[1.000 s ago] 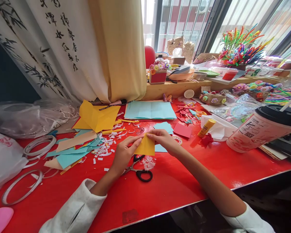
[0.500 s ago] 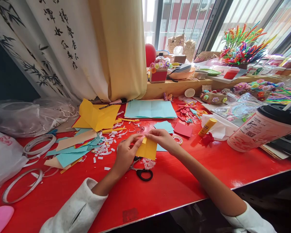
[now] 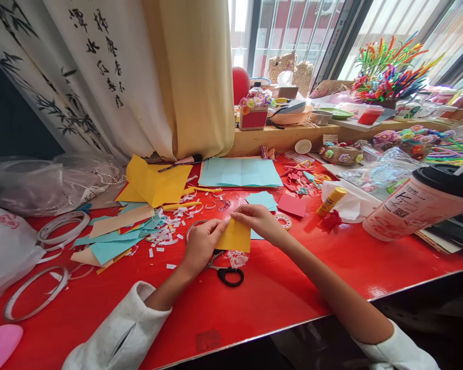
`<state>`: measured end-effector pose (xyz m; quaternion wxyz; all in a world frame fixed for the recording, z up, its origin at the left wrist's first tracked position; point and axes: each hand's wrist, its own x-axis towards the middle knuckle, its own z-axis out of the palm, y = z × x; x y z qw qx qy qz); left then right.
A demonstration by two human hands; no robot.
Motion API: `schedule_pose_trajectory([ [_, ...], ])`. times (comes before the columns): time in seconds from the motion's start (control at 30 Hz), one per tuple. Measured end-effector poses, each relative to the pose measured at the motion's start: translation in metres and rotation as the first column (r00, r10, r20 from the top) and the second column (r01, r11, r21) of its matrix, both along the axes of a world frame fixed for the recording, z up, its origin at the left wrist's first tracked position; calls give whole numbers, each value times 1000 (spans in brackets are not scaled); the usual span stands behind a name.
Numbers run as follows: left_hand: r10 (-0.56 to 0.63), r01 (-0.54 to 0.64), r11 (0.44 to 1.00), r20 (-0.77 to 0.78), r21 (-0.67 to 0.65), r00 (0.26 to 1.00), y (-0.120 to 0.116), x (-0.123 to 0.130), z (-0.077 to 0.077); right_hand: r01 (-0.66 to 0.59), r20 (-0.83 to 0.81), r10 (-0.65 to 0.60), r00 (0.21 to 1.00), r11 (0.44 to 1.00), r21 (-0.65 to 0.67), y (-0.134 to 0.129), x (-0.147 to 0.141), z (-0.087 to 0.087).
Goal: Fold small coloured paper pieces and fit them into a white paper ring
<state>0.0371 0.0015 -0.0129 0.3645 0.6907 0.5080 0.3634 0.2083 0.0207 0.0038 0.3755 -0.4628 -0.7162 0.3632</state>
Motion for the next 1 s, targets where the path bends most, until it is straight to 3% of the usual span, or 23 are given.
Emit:
schedule_pose_trajectory([
  [0.33,-26,43,995,176,-95,984,0,2,0,-8,-2,8,1000,1000,-24,-1,0,0],
  [0.47,-3,20,995,171,-98,985,0,2,0,-3,-3,3,1000,1000,-28,0,0,0],
  [0.67,-49,81,988,234,-129,971,0,1,-2,-30,-5,30,1000,999,-43,-1,1,0],
  [0.87,-20,35,996,185,-81,983,1,0,-5,-34,-13,34,999,999,-26,-2,-1,1],
  [1.0,-48,67,994,194,-90,980,2,1,-5,-35,9,36,999,999,-28,-3,-1,1],
])
